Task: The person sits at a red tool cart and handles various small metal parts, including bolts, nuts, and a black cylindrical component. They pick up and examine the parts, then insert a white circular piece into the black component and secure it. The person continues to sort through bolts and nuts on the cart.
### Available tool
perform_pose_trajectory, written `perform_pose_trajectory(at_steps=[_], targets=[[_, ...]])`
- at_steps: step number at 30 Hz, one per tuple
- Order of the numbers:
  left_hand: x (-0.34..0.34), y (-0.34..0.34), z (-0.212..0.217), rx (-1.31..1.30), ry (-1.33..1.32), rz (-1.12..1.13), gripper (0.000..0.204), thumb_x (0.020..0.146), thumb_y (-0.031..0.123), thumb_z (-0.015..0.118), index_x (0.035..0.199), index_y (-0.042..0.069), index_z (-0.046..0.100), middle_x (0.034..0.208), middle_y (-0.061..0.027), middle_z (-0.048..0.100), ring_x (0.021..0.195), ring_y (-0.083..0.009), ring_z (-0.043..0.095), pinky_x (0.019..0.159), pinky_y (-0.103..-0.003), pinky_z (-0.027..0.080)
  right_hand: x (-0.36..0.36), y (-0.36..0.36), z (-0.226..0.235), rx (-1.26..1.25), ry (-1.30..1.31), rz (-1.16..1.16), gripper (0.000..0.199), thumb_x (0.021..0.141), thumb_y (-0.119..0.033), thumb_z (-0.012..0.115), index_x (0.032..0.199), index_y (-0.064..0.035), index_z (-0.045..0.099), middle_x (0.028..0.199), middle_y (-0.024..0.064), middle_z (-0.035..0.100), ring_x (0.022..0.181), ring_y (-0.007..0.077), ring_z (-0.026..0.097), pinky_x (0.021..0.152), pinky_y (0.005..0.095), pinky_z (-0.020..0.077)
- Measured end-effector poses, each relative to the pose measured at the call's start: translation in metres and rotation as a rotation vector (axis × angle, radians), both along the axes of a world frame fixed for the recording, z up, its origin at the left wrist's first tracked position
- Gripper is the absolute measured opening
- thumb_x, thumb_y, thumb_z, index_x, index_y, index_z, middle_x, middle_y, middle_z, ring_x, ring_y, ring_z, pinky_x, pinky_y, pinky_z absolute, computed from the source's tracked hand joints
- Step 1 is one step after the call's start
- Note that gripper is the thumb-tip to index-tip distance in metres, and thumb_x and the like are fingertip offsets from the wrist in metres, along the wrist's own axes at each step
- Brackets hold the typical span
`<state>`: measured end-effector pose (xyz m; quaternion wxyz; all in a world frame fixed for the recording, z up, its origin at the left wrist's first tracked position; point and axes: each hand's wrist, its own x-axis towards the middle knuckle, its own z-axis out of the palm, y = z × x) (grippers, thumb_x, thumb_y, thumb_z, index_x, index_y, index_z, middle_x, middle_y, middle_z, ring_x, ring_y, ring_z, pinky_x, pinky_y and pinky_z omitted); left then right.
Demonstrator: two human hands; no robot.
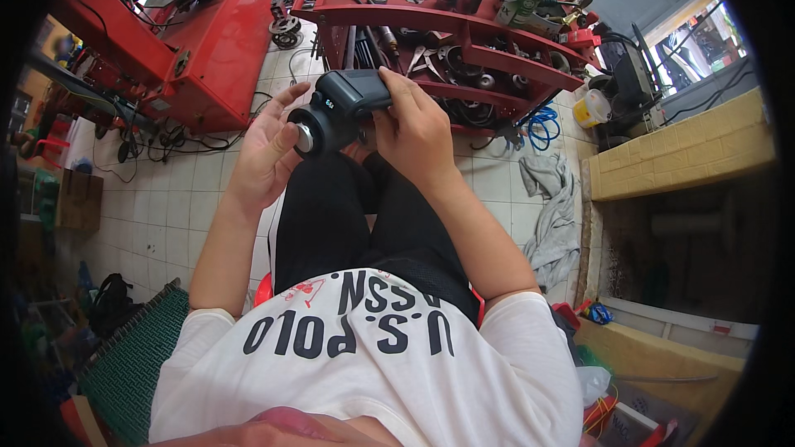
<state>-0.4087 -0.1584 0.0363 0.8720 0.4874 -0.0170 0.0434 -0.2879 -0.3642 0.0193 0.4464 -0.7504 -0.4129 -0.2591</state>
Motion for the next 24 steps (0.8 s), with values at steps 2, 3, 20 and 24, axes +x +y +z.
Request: perform_pose_trajectory(at_steps=[2,3,20,24], targets=[[0.0,-0.002,0.0,-0.03,-0.029,-0.004,0.083,0.095,0.025,0.082,0.155,0.0,0.031,0.143,-0.0203,0.056,0.128,-0.023,0.061,0.102,-0.032,0.054,0.0,0.002,0.001,0.006,-0.044,-0.018,0.058,0.077,0.006,0.075,0.134,0.001,0.064,0.121,0.0215,0.072,0.098,0.0372,0.074,0.082,0.0408,0.0604],[0.0,-0.004,0.001,-0.004,-0.044,0.006,0.083,0.095,0.024,0.082,0.155,0.0,0.031,0.144,-0.0205,0.056,0.128,-0.0234,0.061,0.103,-0.032,0.053,0.001,0.002,0.001,0.009,-0.066,-0.027,0.059,0.076,0.006,0.076,0.133,0.0013,0.064,0.121,0.0209,0.072,0.092,0.0357,0.075,0.078,0.0402,0.0609],[-0.016,-0.01,0.023,1.252,-0.546,0.65,0.062,0.08,0.006,0.088,0.135,0.005,0.058,0.111,-0.0115,0.074,0.102,-0.02,0.071,0.093,-0.035,0.053,0.006,-0.003,0.006,0.006,-0.129,-0.071,0.054,0.078,0.004,0.076,0.131,0.0013,0.066,0.118,0.0192,0.072,0.096,0.0356,0.074,0.078,0.0395,0.0611],[-0.018,-0.012,0.023,1.195,-0.53,0.626,0.065,0.077,0.002,0.086,0.135,0.005,0.058,0.108,-0.0104,0.074,0.099,-0.0178,0.071,0.091,-0.033,0.054,0.008,-0.003,0.005,0.021,-0.166,-0.052,0.054,0.078,0.004,0.076,0.132,0.0009,0.066,0.119,0.0186,0.072,0.093,0.0338,0.074,0.076,0.0383,0.0611]])
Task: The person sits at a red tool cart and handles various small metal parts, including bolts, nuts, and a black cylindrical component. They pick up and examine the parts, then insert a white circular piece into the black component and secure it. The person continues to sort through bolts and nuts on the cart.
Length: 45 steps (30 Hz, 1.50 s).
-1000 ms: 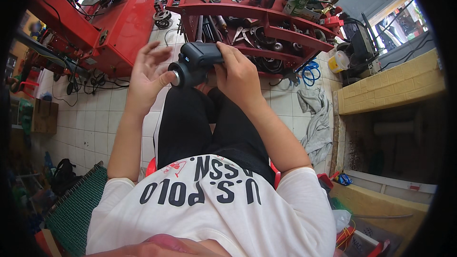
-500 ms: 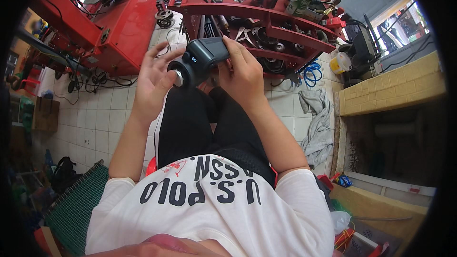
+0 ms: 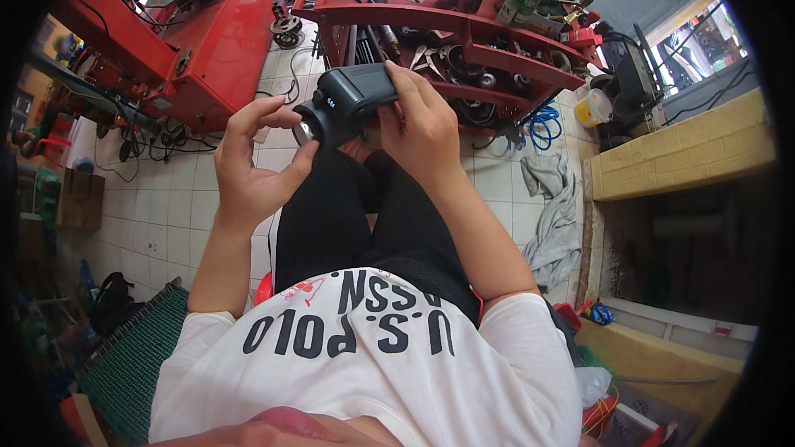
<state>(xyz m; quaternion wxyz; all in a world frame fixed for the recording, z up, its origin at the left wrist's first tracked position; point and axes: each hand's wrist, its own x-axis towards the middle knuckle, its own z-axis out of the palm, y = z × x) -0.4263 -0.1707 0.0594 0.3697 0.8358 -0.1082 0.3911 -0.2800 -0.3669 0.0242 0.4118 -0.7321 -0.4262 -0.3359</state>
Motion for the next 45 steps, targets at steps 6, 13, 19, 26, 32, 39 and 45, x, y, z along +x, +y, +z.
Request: perform_pose_trajectory(at_steps=[6,13,19,26,32,39,45], targets=[[0.004,0.005,0.002,-0.034,0.026,-0.085,0.069,0.074,-0.001,0.082,0.138,0.005,0.055,0.095,-0.0058,0.066,0.09,-0.0158,0.066,0.089,-0.032,0.053,-0.01,-0.001,0.006,-0.028,0.101,0.01,0.055,0.078,0.006,0.073,0.133,-0.0008,0.066,0.121,0.0176,0.071,0.088,0.0308,0.074,0.075,0.0376,0.0612],[0.004,0.004,0.012,0.004,0.103,-0.15,0.07,0.072,0.0,0.08,0.138,0.007,0.058,0.095,-0.0062,0.061,0.087,-0.0184,0.062,0.084,-0.034,0.053,-0.007,-0.002,0.006,-0.032,0.046,0.029,0.059,0.076,0.006,0.073,0.134,-0.0008,0.065,0.121,0.0178,0.071,0.091,0.033,0.074,0.077,0.04,0.0615],[0.003,0.008,0.009,0.027,0.1,-0.2,0.07,0.077,0.0,0.079,0.142,0.005,0.054,0.096,-0.0055,0.061,0.089,-0.0159,0.06,0.086,-0.032,0.051,-0.009,-0.004,0.002,-0.042,0.075,0.05,0.058,0.077,0.005,0.073,0.134,-0.0006,0.065,0.12,0.0182,0.071,0.087,0.0317,0.074,0.075,0.0391,0.0611],[0.002,0.008,0.006,-0.014,0.093,-0.22,0.071,0.078,0.002,0.083,0.142,0.005,0.054,0.095,-0.0052,0.061,0.089,-0.016,0.059,0.085,-0.032,0.05,-0.012,-0.007,0.005,-0.048,0.096,0.037,0.057,0.077,0.005,0.074,0.134,-0.0004,0.066,0.12,0.0185,0.071,0.081,0.0288,0.073,0.072,0.0374,0.0603],[0.001,0.009,0.006,0.013,0.112,-0.227,0.072,0.079,0.004,0.087,0.143,0.007,0.054,0.103,-0.007,0.064,0.091,-0.0174,0.063,0.086,-0.033,0.052,-0.007,-0.007,0.002,-0.039,0.021,0.035,0.056,0.078,0.004,0.074,0.133,-0.0003,0.066,0.12,0.0187,0.071,0.085,0.0306,0.074,0.074,0.0378,0.0609],[-0.001,0.014,-0.004,-0.242,0.138,-0.152,0.089,0.083,0.026,0.093,0.153,0.006,0.042,0.127,-0.0099,0.061,0.114,-0.0192,0.061,0.099,-0.03,0.045,-0.013,-0.007,0.008,-0.027,0.073,0.048,0.056,0.079,0.004,0.074,0.134,-0.0011,0.066,0.121,0.0183,0.071,0.089,0.0323,0.075,0.075,0.0388,0.0619],[0.003,0.005,-0.002,-0.966,0.524,-0.496,0.103,0.081,0.041,0.094,0.157,0.001,0.036,0.142,-0.0213,0.055,0.13,-0.0263,0.058,0.108,-0.035,0.047,-0.016,-0.007,0.015,-0.03,0.091,0.038,0.058,0.077,0.006,0.073,0.134,-0.0017,0.066,0.121,0.0174,0.071,0.087,0.0308,0.074,0.075,0.0383,0.062]])
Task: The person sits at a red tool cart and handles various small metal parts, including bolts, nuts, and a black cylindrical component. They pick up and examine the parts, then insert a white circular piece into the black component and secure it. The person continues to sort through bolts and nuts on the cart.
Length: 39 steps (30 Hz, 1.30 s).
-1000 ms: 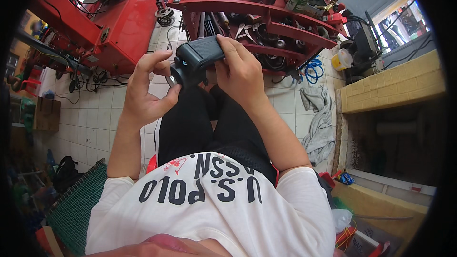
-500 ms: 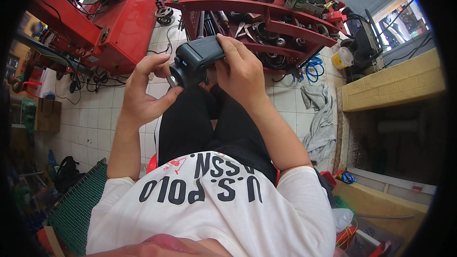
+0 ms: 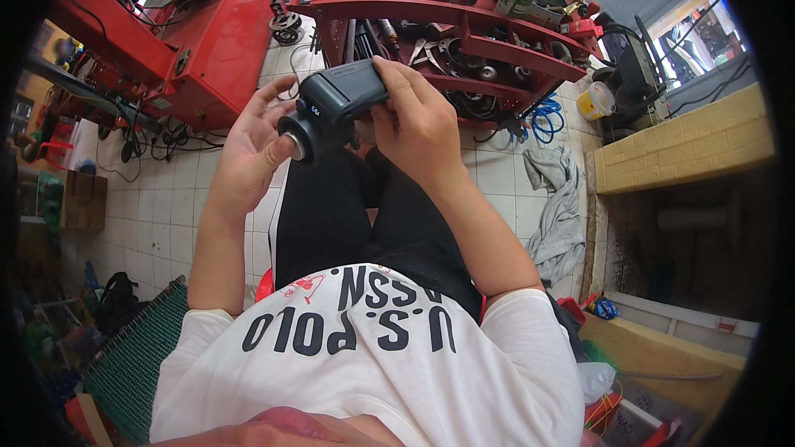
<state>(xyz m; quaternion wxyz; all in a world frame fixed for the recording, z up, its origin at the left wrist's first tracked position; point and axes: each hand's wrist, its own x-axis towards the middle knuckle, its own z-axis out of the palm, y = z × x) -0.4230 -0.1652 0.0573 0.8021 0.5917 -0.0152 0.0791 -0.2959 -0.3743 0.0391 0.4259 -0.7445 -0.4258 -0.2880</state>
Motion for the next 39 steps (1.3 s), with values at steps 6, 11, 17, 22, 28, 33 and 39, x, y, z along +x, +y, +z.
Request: perform_pose_trajectory(at_steps=[6,11,17,22,28,33,39], targets=[[0.004,0.004,0.002,-0.03,0.018,-0.085,0.105,0.077,0.039,0.096,0.156,-0.001,0.038,0.137,-0.02,0.057,0.128,-0.0256,0.06,0.109,-0.037,0.048,-0.001,0.0,-0.001,0.011,-0.032,0.009,0.058,0.077,0.007,0.072,0.133,-0.0015,0.066,0.12,0.0172,0.072,0.088,0.0312,0.074,0.075,0.0388,0.062],[0.011,0.003,-0.007,-0.04,0.009,-0.121,0.108,0.073,0.039,0.098,0.155,-0.001,0.041,0.134,-0.0172,0.059,0.124,-0.0235,0.062,0.107,-0.036,0.05,-0.005,0.001,-0.002,0.019,0.038,0.049,0.055,0.078,0.006,0.073,0.132,-0.0001,0.065,0.117,0.0192,0.072,0.092,0.0338,0.075,0.077,0.0397,0.0621],[0.014,-0.002,-0.005,-0.062,0.02,-0.174,0.111,0.076,0.045,0.095,0.157,-0.004,0.037,0.134,-0.0151,0.06,0.123,-0.0213,0.063,0.102,-0.033,0.054,-0.006,0.001,-0.006,0.005,0.077,0.092,0.052,0.082,0.0,0.076,0.133,0.0,0.064,0.112,0.0204,0.072,0.092,0.0367,0.074,0.078,0.0417,0.0613],[0.017,0.002,-0.006,-0.144,0.098,-0.162,0.098,0.087,0.047,0.085,0.155,-0.005,0.037,0.133,-0.0157,0.061,0.119,-0.0213,0.067,0.098,-0.036,0.058,-0.007,0.008,-0.019,-0.037,0.245,0.157,0.046,0.086,-0.005,0.077,0.129,0.0012,0.065,0.105,0.0204,0.073,0.088,0.0358,0.074,0.073,0.0414,0.059],[0.023,0.007,-0.012,-0.132,0.257,-0.133,0.069,0.104,0.045,0.066,0.15,-0.002,0.044,0.13,-0.0133,0.066,0.11,-0.0227,0.074,0.088,-0.042,0.066,-0.004,0.014,-0.056,-0.277,0.754,0.393,0.044,0.086,-0.002,0.072,0.129,0.0005,0.063,0.115,0.0162,0.074,0.108,0.0273,0.074,0.091,0.0389,0.0584],[0.024,0.013,-0.015,0.011,0.254,0.004,0.09,0.099,0.049,0.073,0.156,-0.003,0.027,0.129,-0.0132,0.067,0.11,-0.0231,0.073,0.087,-0.04,0.065,-0.001,-0.004,-0.026,0.091,0.569,0.299,0.055,0.086,-0.003,0.068,0.139,-0.0039,0.056,0.132,0.011,0.069,0.122,0.0216,0.068,0.098,0.0364,0.0528],[0.027,-0.002,-0.027,0.118,0.228,0.102,0.11,0.09,0.059,0.079,0.159,-0.003,0.019,0.124,-0.0103,0.068,0.112,-0.0191,0.07,0.088,-0.041,0.064,-0.026,0.022,0.009,-0.042,0.293,0.274,0.058,0.077,-0.011,0.089,0.129,-0.008,0.064,0.11,0.0096,0.07,0.1,0.0297,0.065,0.085,0.0385,0.0538]])
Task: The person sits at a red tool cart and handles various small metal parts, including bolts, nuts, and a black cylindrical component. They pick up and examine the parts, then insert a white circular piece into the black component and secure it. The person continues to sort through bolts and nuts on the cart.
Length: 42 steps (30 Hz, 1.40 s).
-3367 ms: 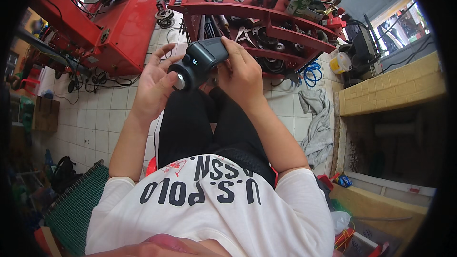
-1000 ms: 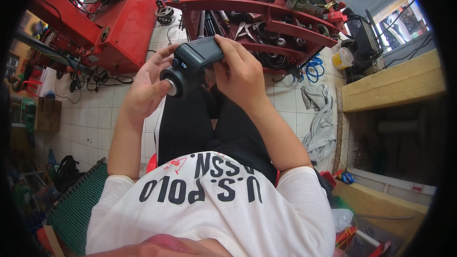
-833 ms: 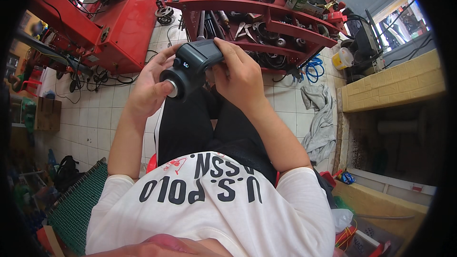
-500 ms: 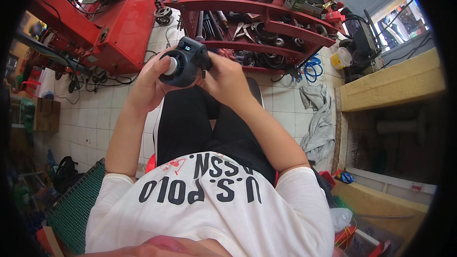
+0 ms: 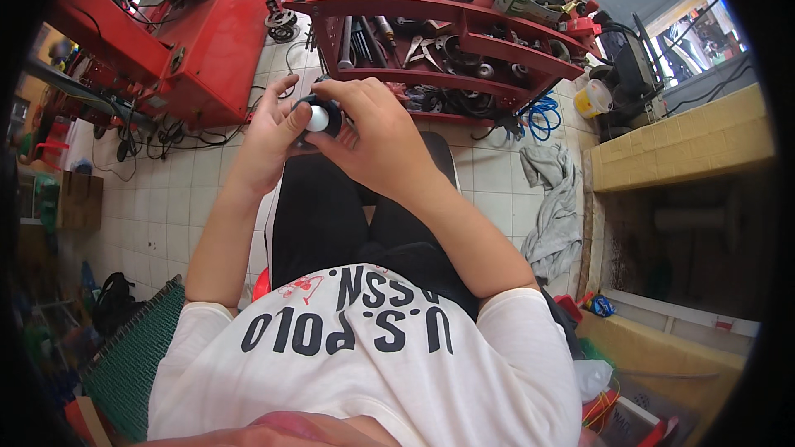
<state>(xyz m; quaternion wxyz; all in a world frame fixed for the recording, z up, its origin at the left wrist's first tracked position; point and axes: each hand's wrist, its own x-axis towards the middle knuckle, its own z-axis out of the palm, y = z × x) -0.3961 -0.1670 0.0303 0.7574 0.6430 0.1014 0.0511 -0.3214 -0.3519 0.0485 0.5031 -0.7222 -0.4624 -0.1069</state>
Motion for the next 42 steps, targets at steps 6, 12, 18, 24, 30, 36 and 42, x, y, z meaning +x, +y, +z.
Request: perform_pose_trajectory(at_steps=[6,12,18,24,30,36,42], targets=[[-0.002,-0.004,-0.004,-0.009,-0.095,0.023,0.118,0.082,0.064,0.082,0.157,-0.004,0.022,0.109,-0.0074,0.065,0.101,-0.0155,0.068,0.086,-0.039,0.063,-0.002,-0.004,0.002,0.042,0.21,0.005,0.056,0.078,-0.008,0.089,0.128,-0.0075,0.065,0.104,0.0061,0.076,0.097,0.0227,0.069,0.086,0.0338,0.0548],[-0.004,-0.002,-0.001,-0.003,-0.192,0.032,0.119,0.08,0.069,0.082,0.155,-0.004,0.027,0.105,-0.0072,0.066,0.097,-0.0121,0.066,0.085,-0.029,0.058,-0.001,-0.003,0.001,0.269,0.576,0.203,0.05,0.085,-0.005,0.086,0.129,-0.0043,0.063,0.111,0.0056,0.075,0.112,0.0147,0.069,0.092,0.0307,0.0542],[-0.006,-0.005,0.011,0.014,-0.199,0.013,0.12,0.08,0.076,0.075,0.155,-0.002,0.025,0.121,-0.0116,0.065,0.107,-0.0173,0.07,0.085,-0.034,0.063,-0.002,-0.005,0.004,0.332,0.639,0.262,0.048,0.088,-0.005,0.084,0.13,-0.0013,0.061,0.122,0.008,0.071,0.117,0.0167,0.069,0.094,0.0306,0.054],[-0.008,-0.011,0.015,-0.081,-0.104,-0.018,0.104,0.089,0.078,0.062,0.154,0.002,0.033,0.131,-0.0126,0.062,0.117,-0.0208,0.068,0.093,-0.042,0.063,-0.008,0.002,-0.001,0.309,0.439,0.127,0.045,0.085,-0.007,0.086,0.125,-0.0026,0.066,0.115,0.0073,0.075,0.104,0.015,0.071,0.086,0.0291,0.056],[-0.003,-0.014,-0.005,-0.264,0.023,-0.026,0.089,0.095,0.063,0.071,0.15,0.002,0.035,0.131,-0.012,0.058,0.111,-0.0206,0.066,0.09,-0.047,0.06,0.001,-0.003,-0.01,0.16,0.394,0.083,0.048,0.081,-0.011,0.088,0.124,-0.0062,0.069,0.109,0.0068,0.078,0.092,0.0171,0.072,0.081,0.0309,0.057],[-0.001,-0.014,-0.011,-0.296,0.054,-0.021,0.067,0.1,0.045,0.071,0.146,0.005,0.042,0.123,-0.0094,0.063,0.111,-0.0182,0.067,0.09,-0.047,0.06,0.01,-0.003,-0.011,0.101,0.374,0.077,0.046,0.081,-0.017,0.089,0.122,-0.0059,0.071,0.107,0.0074,0.079,0.086,0.0168,0.073,0.079,0.0302,0.0585],[0.004,-0.008,-0.017,-0.297,0.057,-0.031,0.061,0.102,0.042,0.068,0.144,0.004,0.045,0.125,-0.0103,0.064,0.112,-0.0174,0.068,0.091,-0.047,0.061,0.015,0.001,-0.021,0.117,0.367,0.067,0.043,0.082,-0.02,0.09,0.12,-0.0064,0.073,0.104,0.0054,0.08,0.082,0.0157,0.072,0.079,0.0295,0.0586]])
